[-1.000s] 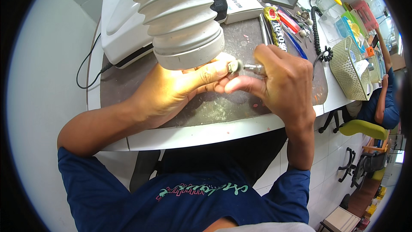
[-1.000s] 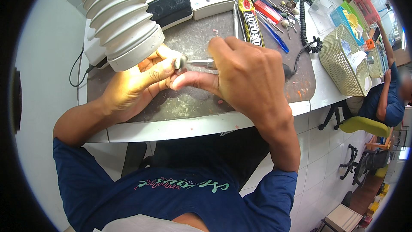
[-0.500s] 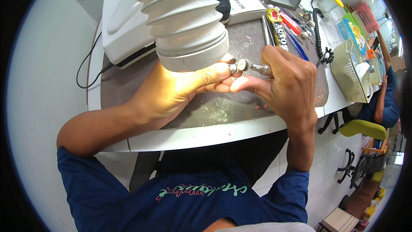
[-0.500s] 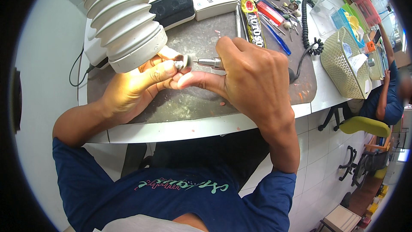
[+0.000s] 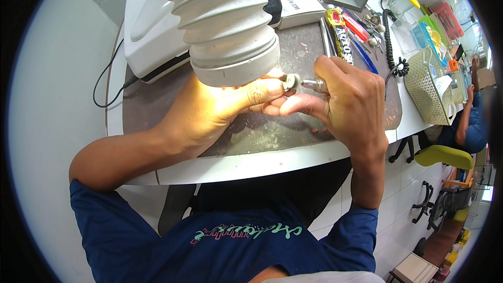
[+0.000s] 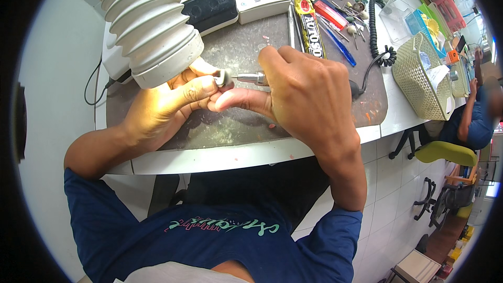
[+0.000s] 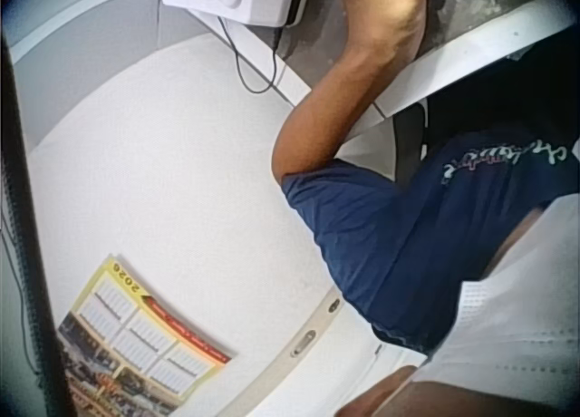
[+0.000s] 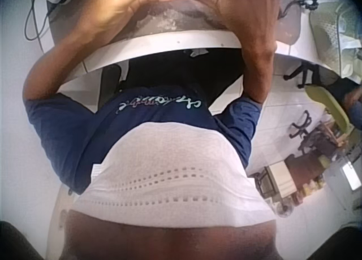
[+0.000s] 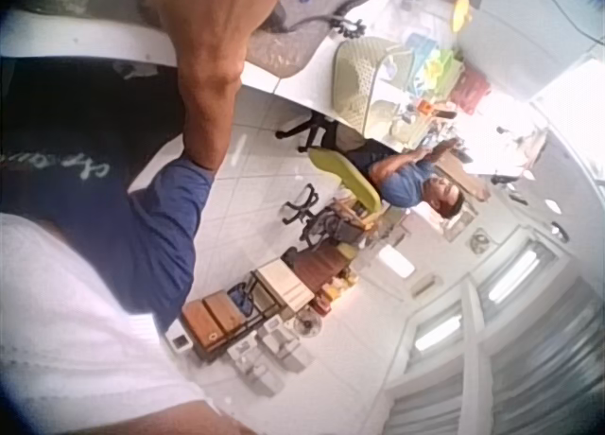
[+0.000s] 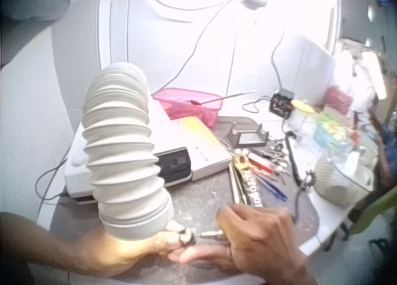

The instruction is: The person sits at a workbench and uses a rotary polishing tool to smooth and polish a small metal ring held in their left hand. They rotate the ring to treat different surfaces under a magnifying lamp. After finishing, they stand up and briefly inspect the ring.

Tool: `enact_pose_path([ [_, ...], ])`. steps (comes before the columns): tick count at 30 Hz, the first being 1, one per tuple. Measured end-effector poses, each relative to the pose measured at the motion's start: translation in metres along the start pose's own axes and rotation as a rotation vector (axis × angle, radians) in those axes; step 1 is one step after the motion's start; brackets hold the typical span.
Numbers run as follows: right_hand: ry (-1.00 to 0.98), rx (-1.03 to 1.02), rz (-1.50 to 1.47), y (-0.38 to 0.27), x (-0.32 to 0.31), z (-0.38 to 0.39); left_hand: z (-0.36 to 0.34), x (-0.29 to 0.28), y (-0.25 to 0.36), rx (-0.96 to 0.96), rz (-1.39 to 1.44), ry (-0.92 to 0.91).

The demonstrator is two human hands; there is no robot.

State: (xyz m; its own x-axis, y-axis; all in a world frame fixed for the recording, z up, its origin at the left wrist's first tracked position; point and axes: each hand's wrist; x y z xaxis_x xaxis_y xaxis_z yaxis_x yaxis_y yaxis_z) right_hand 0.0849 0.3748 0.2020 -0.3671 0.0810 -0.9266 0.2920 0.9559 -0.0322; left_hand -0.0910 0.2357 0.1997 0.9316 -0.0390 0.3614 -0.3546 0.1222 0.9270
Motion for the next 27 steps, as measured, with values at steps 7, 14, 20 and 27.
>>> enact_pose_path([
  [7,0.007,0.027,-0.046,-0.0013,-0.0008,0.0013,0.0003,0.0013,-0.0011,0.022,0.01,0.006],
  [14,-0.017,-0.02,0.018,0.0001,-0.0007,0.0006,-0.0003,-0.0009,-0.0023,0.022,0.008,-0.018],
  [20,0.02,-0.016,0.016,0.0025,0.0016,-0.0007,0.0003,0.0006,-0.0014,0.006,-0.032,-0.01],
  [27,0.02,-0.042,0.026,0.0011,0.0005,-0.0002,0.0001,0.0001,-0.0021,0.016,-0.063,-0.024],
])
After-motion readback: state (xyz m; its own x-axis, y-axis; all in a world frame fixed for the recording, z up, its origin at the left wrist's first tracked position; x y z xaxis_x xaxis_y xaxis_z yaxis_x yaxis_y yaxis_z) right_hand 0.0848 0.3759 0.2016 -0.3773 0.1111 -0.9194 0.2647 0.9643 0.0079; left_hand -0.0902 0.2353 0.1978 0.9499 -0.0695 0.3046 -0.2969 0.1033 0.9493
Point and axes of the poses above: each hand's wrist, its own z-axis away from the middle knuckle, its own x-axis out of the palm, y = z × x, and after that the axes turned 11 degrees about -y, right-handed
